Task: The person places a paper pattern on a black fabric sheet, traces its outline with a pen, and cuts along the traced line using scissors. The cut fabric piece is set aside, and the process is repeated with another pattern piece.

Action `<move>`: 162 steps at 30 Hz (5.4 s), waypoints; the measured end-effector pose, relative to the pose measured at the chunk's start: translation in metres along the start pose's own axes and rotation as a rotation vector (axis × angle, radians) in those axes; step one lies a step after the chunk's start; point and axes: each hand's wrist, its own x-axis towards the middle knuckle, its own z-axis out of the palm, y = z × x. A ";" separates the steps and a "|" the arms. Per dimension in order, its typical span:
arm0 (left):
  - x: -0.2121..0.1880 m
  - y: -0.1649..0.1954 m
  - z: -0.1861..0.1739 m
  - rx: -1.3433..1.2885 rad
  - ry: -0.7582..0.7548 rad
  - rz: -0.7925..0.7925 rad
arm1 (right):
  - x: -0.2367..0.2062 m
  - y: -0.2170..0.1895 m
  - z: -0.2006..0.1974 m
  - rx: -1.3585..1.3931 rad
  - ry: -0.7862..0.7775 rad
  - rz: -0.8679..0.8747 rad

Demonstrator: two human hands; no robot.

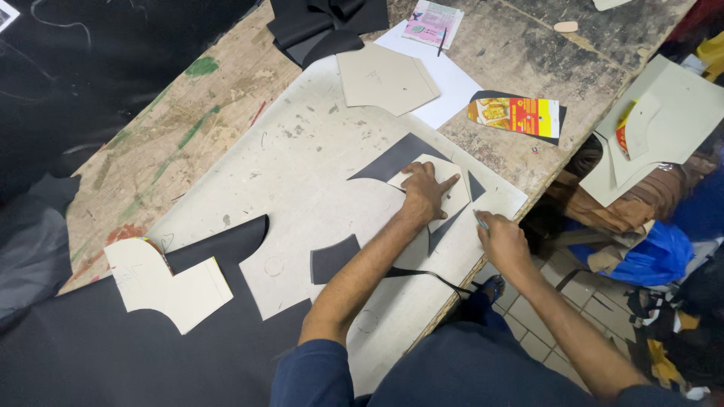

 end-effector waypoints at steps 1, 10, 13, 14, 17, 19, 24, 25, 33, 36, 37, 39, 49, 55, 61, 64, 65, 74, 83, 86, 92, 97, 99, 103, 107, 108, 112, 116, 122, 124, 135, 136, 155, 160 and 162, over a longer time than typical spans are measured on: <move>0.000 0.000 0.001 0.007 -0.011 0.006 | -0.002 0.006 -0.009 0.011 -0.135 0.123; 0.000 -0.006 0.007 -0.107 0.003 0.051 | 0.088 0.031 -0.064 -0.500 -0.240 -0.491; -0.003 -0.009 0.011 -0.041 0.082 0.110 | 0.073 0.037 -0.094 -0.844 -0.600 -0.216; -0.005 -0.009 0.012 -0.067 0.056 0.105 | 0.059 0.036 -0.095 -0.879 -0.502 -0.288; -0.004 -0.011 0.005 -0.092 0.038 0.099 | 0.038 0.021 -0.076 -0.708 -0.196 -0.528; -0.006 -0.013 0.002 -0.044 0.037 0.128 | 0.032 0.007 -0.048 -0.440 -0.007 -0.802; -0.007 -0.015 0.000 0.029 -0.013 0.140 | 0.030 -0.010 0.006 -0.111 -0.012 -0.942; -0.005 -0.014 0.002 0.034 -0.019 0.135 | 0.033 -0.010 0.012 -0.093 -0.002 -0.965; 0.024 -0.001 0.044 0.008 0.161 0.069 | 0.049 0.001 0.026 -0.148 -0.106 -1.025; 0.020 0.001 0.045 -0.015 0.188 0.023 | 0.053 0.002 0.029 -0.166 -0.166 -1.022; 0.018 0.000 0.041 -0.019 0.177 0.015 | 0.056 0.002 0.030 -0.168 -0.186 -1.027; 0.012 0.000 0.029 -0.028 0.038 0.034 | 0.067 0.005 0.030 -0.161 -0.210 -1.043; 0.006 0.013 0.029 -0.038 0.060 -0.007 | 0.118 0.064 -0.007 -0.242 -0.270 -0.975; 0.005 0.014 0.033 -0.005 0.102 -0.034 | 0.153 0.075 -0.055 -0.453 -0.256 -0.873; 0.008 0.016 0.034 -0.036 0.090 -0.034 | 0.052 0.020 -0.029 -0.930 -0.036 -0.755; 0.007 0.018 0.037 -0.100 0.148 -0.055 | -0.012 -0.014 0.004 -0.775 -0.083 -0.931; 0.004 0.020 0.039 -0.104 0.123 -0.044 | -0.025 -0.017 0.005 -0.774 -0.123 -0.856; -0.013 0.036 0.038 -0.324 0.157 -0.180 | 0.066 0.027 -0.104 -0.787 -0.077 -0.263; -0.013 0.048 0.039 -0.383 0.147 -0.264 | 0.172 -0.061 0.011 0.017 -0.157 -0.894; -0.014 0.050 0.042 -0.363 0.169 -0.276 | 0.188 -0.075 0.032 -0.028 -0.263 -0.979; -0.013 0.048 0.042 -0.478 0.234 -0.318 | 0.203 -0.077 0.039 -0.138 -0.331 -1.116; -0.011 0.047 0.036 -0.567 0.292 -0.347 | 0.209 -0.060 0.038 -0.201 -0.310 -1.178; -0.011 0.046 0.032 -0.415 0.201 -0.315 | 0.216 -0.044 0.031 -0.210 -0.239 -1.207; -0.015 0.043 0.021 -0.302 0.134 -0.320 | 0.239 -0.007 0.006 -0.213 -0.243 -1.126; -0.017 0.041 0.004 -0.264 0.048 -0.296 | 0.251 0.014 -0.009 -0.232 -0.209 -1.161; -0.017 0.040 0.001 -0.253 0.033 -0.295 | 0.251 0.016 -0.010 -0.234 -0.214 -1.146; -0.013 0.038 -0.006 -0.238 0.034 -0.301 | 0.249 0.013 -0.016 -0.296 -0.229 -1.136; -0.006 0.037 -0.004 -0.203 0.062 -0.319 | 0.232 0.002 -0.014 -0.363 -0.252 -0.970; 0.003 0.034 0.003 -0.198 0.117 -0.304 | 0.188 0.005 -0.009 -0.237 -0.240 -0.611; 0.004 0.034 0.007 -0.205 0.145 -0.294 | 0.177 0.011 -0.007 -0.185 -0.180 -0.603; 0.005 0.032 0.008 -0.167 0.162 -0.268 | 0.120 0.064 -0.044 -0.284 -0.184 -0.497; 0.006 0.031 0.009 -0.167 0.150 -0.264 | 0.116 0.065 -0.052 -0.315 -0.210 -0.478; 0.038 -0.096 -0.001 -1.307 -0.002 0.022 | 0.102 -0.065 0.026 -0.038 -0.121 -0.669; 0.055 -0.102 0.015 -1.444 -0.029 -0.013 | 0.109 -0.075 0.043 -0.092 -0.117 -0.685; 0.056 -0.101 0.022 -1.520 -0.043 -0.046 | 0.110 -0.077 0.044 -0.129 -0.129 -0.683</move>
